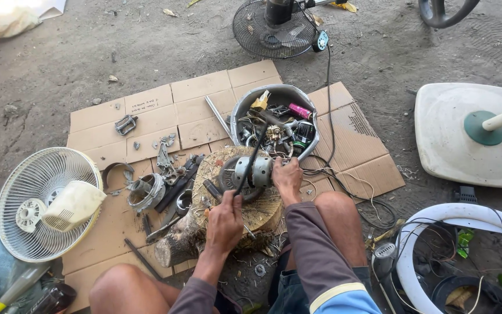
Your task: The person sits on the ground and uses a hammer and a metal rod to strike and disassemble a cylindrical electrical component, likely a fan motor. They repeatedly hit the object to separate parts and remove internal components, placing the disassembled pieces into a nearby bucket.
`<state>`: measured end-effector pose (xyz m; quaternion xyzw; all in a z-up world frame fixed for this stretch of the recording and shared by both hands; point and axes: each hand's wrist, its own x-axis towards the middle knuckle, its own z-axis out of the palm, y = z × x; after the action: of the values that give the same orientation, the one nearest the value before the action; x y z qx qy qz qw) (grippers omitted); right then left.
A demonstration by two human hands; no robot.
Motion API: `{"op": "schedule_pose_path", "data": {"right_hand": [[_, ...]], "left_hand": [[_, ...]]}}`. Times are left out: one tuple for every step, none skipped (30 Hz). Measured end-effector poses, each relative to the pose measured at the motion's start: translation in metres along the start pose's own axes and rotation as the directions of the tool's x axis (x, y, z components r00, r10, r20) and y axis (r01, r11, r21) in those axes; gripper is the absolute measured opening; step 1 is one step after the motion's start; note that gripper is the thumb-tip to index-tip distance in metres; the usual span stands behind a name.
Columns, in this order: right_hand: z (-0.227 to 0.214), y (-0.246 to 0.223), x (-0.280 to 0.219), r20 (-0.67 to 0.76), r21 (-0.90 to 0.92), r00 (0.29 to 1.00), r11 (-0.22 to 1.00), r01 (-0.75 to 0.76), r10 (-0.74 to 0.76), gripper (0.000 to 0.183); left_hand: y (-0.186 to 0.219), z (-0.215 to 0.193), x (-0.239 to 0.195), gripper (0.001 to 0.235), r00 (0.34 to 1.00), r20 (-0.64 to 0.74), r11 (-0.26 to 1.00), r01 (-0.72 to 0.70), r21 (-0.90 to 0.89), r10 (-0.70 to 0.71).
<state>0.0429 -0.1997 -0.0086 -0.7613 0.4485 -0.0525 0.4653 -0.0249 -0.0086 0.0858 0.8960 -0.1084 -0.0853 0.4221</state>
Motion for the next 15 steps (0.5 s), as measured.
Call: {"op": "schedule_pose_path", "data": {"right_hand": [[0.002, 0.0, -0.003, -0.002, 0.018, 1.0, 1.0, 0.009, -0.009, 0.049], [0.005, 0.0, -0.007, -0.003, 0.035, 1.0, 0.999, 0.017, -0.017, 0.047], [0.012, 0.005, -0.004, -0.004, 0.036, 1.0, 0.999, 0.017, -0.017, 0.047], [0.018, 0.009, -0.002, -0.004, 0.031, 1.0, 0.999, -0.014, 0.015, 0.048], [0.027, 0.011, -0.001, 0.002, 0.028, 0.999, 0.999, -0.041, 0.041, 0.048], [0.024, 0.009, -0.002, 0.007, 0.032, 0.999, 0.999, -0.036, 0.036, 0.048], [0.021, 0.008, -0.003, -0.001, 0.044, 0.999, 0.998, -0.041, 0.041, 0.049], [0.018, 0.007, -0.003, -0.01, 0.057, 0.999, 0.997, -0.045, 0.046, 0.051], [0.016, 0.007, -0.005, -0.014, 0.059, 0.999, 0.997, -0.048, 0.049, 0.051], [0.014, 0.007, -0.006, -0.018, 0.064, 0.998, 0.997, -0.051, 0.052, 0.05], [0.014, 0.004, -0.008, -0.02, 0.07, 0.998, 0.996, -0.056, 0.057, 0.05], [0.02, 0.003, -0.002, -0.023, 0.074, 0.998, 0.995, -0.06, 0.062, 0.05], [0.025, 0.01, 0.001, -0.029, 0.057, 0.997, 0.996, -0.068, 0.07, 0.05], [0.029, 0.016, 0.004, -0.035, 0.04, 0.996, 0.996, -0.077, 0.078, 0.049], [0.026, 0.017, 0.0, -0.028, 0.033, 0.997, 0.997, -0.077, 0.078, 0.049]], "left_hand": [[0.012, -0.001, 0.0, 0.031, 0.994, -0.013, 0.994, -0.108, 0.018, 0.108], [0.024, -0.002, 0.0, 0.024, 0.976, -0.025, 0.976, -0.215, 0.037, 0.216], [0.015, 0.005, 0.002, 0.024, 0.976, -0.025, 0.976, -0.215, 0.038, 0.216], [0.006, 0.012, 0.005, 0.02, 0.933, -0.093, 0.929, -0.331, 0.164, 0.349], [-0.003, 0.016, 0.007, 0.017, 0.865, -0.148, 0.855, -0.423, 0.3, 0.48], [-0.02, 0.013, 0.009, 0.017, 0.864, -0.152, 0.854, -0.421, 0.307, 0.48], [-0.037, 0.01, 0.01, 0.023, 0.957, -0.021, 0.908, -0.267, 0.323, 0.289], [-0.053, 0.008, 0.01, 0.03, 0.992, 0.101, 0.928, -0.106, 0.358, 0.074], [-0.06, 0.01, 0.012, 0.03, 0.991, 0.105, 0.927, -0.111, 0.358, 0.078], [-0.066, 0.012, 0.015, 0.031, 1.0, 0.018, 0.939, 0.013, 0.345, -0.02], [-0.073, 0.011, 0.018, 0.033, 0.99, -0.068, 0.936, 0.136, 0.324, -0.121], [-0.053, 0.004, 0.023, 0.033, 0.991, -0.063, 0.935, 0.132, 0.328, -0.117], [-0.034, -0.001, 0.021, 0.035, 0.995, -0.056, 0.96, 0.097, 0.261, -0.086], [-0.015, -0.006, 0.019, 0.039, 0.997, -0.051, 0.979, 0.063, 0.193, -0.054], [0.001, -0.003, 0.013, 0.039, 0.997, -0.053, 0.979, 0.073, 0.191, -0.064]]}}
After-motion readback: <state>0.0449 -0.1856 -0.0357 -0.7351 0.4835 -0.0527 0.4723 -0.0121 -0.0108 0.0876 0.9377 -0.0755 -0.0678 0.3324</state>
